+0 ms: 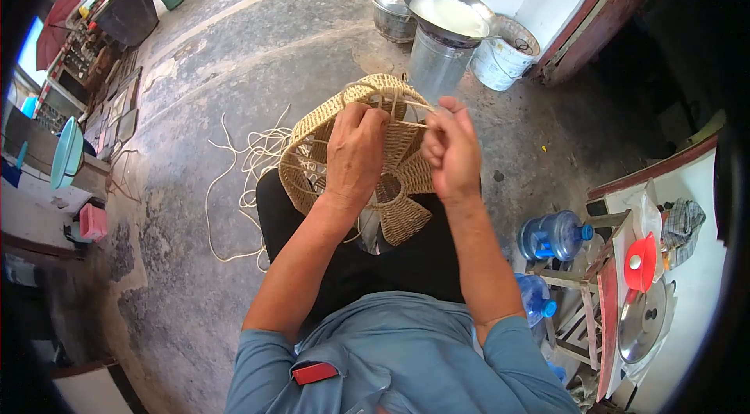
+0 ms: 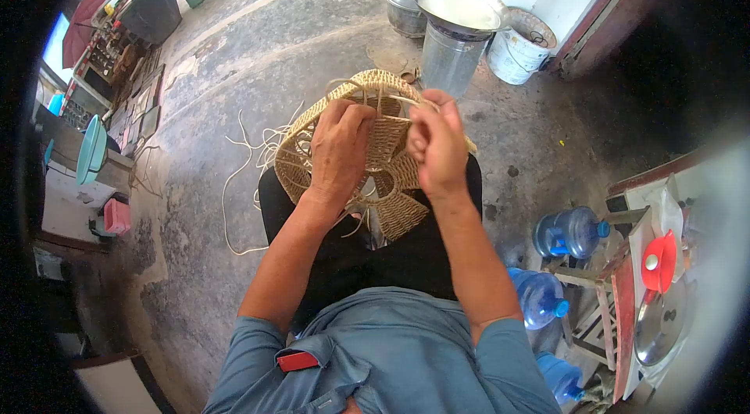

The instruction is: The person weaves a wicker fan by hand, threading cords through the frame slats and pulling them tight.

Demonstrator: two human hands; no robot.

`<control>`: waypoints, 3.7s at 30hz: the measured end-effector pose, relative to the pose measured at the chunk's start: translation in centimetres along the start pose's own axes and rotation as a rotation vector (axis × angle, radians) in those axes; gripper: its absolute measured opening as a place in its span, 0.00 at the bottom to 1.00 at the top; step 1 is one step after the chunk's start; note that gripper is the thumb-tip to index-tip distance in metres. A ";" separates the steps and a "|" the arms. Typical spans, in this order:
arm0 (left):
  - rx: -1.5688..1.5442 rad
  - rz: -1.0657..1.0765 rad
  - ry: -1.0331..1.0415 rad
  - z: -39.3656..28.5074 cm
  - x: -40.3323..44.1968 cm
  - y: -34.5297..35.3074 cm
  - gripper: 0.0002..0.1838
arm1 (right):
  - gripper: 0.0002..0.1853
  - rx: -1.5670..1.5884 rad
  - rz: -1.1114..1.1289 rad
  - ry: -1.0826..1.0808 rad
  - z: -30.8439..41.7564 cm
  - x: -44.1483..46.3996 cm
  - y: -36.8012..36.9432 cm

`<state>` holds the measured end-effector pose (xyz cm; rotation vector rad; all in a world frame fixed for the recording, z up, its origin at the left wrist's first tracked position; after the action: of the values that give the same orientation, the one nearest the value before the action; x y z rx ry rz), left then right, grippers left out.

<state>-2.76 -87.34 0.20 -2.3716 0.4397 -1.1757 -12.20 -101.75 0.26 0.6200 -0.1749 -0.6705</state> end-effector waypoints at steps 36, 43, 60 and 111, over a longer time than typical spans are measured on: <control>0.067 0.179 -0.174 -2.7 1.8 3.1 0.10 | 0.15 -0.889 -0.082 -0.419 -2.3 -0.9 -3.0; -0.246 -0.070 -0.265 -0.9 1.5 -1.3 0.08 | 0.14 -0.802 -0.158 -0.227 -1.4 -1.0 -1.5; 0.058 0.161 -0.030 -2.4 0.5 0.0 0.14 | 0.09 -0.262 -0.178 -0.314 -5.6 0.9 -1.8; -1.200 0.168 -0.523 -0.5 10.6 -10.3 0.22 | 0.52 -1.829 0.278 -0.913 -3.8 -3.9 1.5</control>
<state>3.84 -83.69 12.89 -3.3217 1.3913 -0.0794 -13.15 -96.57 -1.79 -1.4728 -0.3826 -0.5370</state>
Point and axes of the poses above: each hand's wrist, its own x-axis towards the middle knuckle, its own y-axis out of the palm, z = x × y, the point moved 3 cm from there along x, towards the middle knuckle, and after that the axes turned 1 degree about -x, right-handed, at the moved point
